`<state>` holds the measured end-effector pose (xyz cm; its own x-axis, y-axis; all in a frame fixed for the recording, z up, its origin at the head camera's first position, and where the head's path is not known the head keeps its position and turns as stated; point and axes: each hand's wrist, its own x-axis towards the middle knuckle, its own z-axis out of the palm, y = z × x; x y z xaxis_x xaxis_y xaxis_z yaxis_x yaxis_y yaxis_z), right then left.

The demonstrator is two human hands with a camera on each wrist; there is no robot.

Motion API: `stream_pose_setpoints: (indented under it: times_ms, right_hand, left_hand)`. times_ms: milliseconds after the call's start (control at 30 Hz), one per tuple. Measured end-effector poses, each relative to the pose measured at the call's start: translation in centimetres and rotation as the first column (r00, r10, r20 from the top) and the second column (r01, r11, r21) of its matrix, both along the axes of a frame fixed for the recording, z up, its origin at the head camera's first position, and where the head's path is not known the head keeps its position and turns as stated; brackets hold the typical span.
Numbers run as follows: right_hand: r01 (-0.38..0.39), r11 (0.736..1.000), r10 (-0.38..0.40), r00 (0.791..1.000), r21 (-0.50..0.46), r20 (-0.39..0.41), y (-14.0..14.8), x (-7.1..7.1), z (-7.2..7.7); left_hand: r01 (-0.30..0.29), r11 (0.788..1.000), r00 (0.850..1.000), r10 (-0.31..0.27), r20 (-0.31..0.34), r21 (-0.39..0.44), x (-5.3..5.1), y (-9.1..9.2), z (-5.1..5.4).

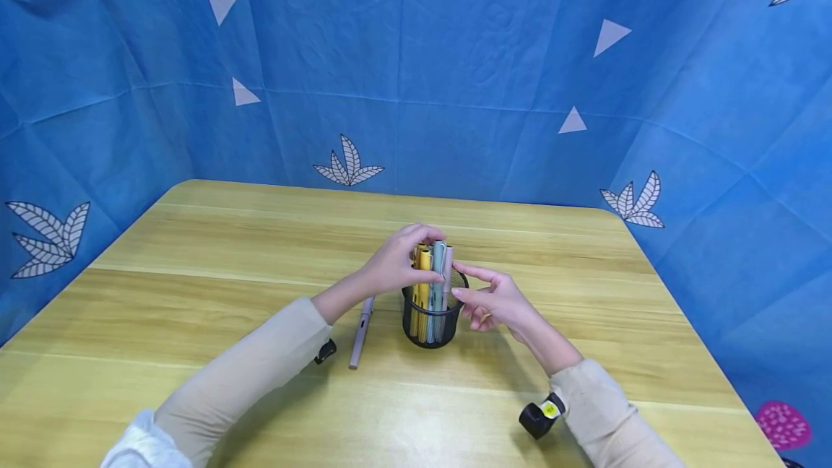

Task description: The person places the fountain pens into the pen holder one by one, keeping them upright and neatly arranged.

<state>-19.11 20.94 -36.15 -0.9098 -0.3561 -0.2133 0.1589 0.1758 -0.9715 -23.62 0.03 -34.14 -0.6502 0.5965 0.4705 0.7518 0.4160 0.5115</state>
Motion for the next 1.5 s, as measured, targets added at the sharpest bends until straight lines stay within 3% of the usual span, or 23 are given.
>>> stream_pose_setpoints:
  times_ms: [300, 1033, 1500]
  right_hand:
    - [0.014, 1.0, -0.014, 1.0, -0.01, 0.01, 0.0, 0.0, -0.1]
    - [0.021, 1.0, -0.021, 1.0, -0.022, 0.02, 0.0, 0.1, -0.2]
    - [0.017, 0.999, -0.017, 1.0, -0.027, 0.02, -0.1, 0.1, -0.1]
  left_hand:
    - [0.024, 1.0, 0.999, -0.024, -0.032, 0.016, 0.0, -0.6, -0.1]
    - [-0.004, 0.995, 0.999, 0.0, 0.047, 0.095, 0.4, -2.3, 0.4]
    - [-0.064, 0.992, 0.995, 0.054, 0.086, 0.113, 0.5, -3.5, 0.5]
